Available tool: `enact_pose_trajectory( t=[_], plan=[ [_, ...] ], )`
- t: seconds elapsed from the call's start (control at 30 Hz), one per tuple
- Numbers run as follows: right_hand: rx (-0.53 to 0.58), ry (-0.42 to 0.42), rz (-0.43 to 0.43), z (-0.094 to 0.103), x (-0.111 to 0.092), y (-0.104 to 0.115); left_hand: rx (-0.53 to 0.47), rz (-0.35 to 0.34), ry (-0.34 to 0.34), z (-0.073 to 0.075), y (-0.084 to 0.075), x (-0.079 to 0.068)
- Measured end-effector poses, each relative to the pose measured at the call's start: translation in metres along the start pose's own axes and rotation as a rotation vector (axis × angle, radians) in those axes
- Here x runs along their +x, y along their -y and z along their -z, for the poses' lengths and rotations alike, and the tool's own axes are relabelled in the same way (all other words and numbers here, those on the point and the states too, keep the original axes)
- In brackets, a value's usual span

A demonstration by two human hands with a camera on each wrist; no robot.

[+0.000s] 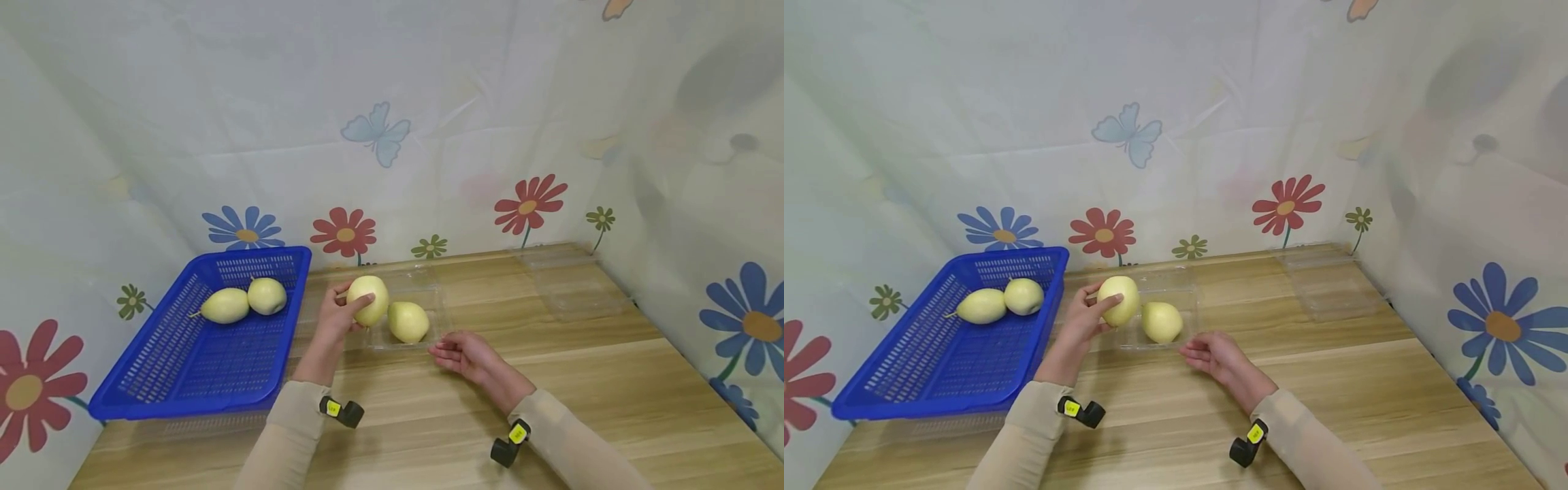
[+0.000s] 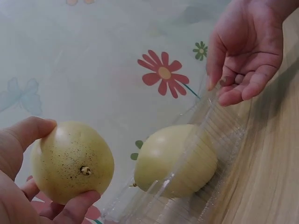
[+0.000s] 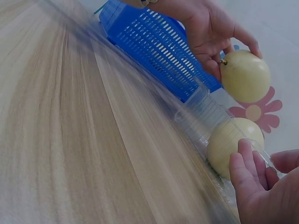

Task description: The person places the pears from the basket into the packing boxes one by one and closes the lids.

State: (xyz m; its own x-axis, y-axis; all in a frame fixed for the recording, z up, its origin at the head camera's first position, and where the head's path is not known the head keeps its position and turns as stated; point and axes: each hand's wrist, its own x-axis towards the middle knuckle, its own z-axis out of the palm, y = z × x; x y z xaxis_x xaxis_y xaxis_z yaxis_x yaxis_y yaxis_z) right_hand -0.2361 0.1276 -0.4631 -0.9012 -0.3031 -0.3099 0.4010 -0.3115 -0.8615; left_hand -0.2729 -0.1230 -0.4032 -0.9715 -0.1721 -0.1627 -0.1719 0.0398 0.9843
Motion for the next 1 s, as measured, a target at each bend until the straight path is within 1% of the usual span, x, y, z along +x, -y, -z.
enact_pose_trajectory(
  t=[0.27, 0.43, 0.53, 0.73, 1.0],
  plan=[
    [-0.013, 0.007, 0.004, 0.0, -0.001, 0.001, 0.099, 0.007, 0.019, -0.005, 0.006, 0.003],
    [-0.012, -0.001, -0.001, 0.0, 0.0, 0.001, 0.181, -0.008, 0.035, -0.008, 0.007, 0.005],
    [-0.015, -0.003, -0.005, 0.0, 0.0, 0.0, 0.213, -0.01, 0.043, -0.01, 0.007, 0.005],
    [-0.013, 0.007, -0.002, 0.001, 0.0, -0.001, 0.244, -0.019, 0.063, -0.014, 0.007, 0.006],
    [-0.009, 0.005, 0.0, 0.0, 0.0, 0.0, 0.279, -0.015, 0.062, -0.019, 0.006, 0.009]
  ],
)
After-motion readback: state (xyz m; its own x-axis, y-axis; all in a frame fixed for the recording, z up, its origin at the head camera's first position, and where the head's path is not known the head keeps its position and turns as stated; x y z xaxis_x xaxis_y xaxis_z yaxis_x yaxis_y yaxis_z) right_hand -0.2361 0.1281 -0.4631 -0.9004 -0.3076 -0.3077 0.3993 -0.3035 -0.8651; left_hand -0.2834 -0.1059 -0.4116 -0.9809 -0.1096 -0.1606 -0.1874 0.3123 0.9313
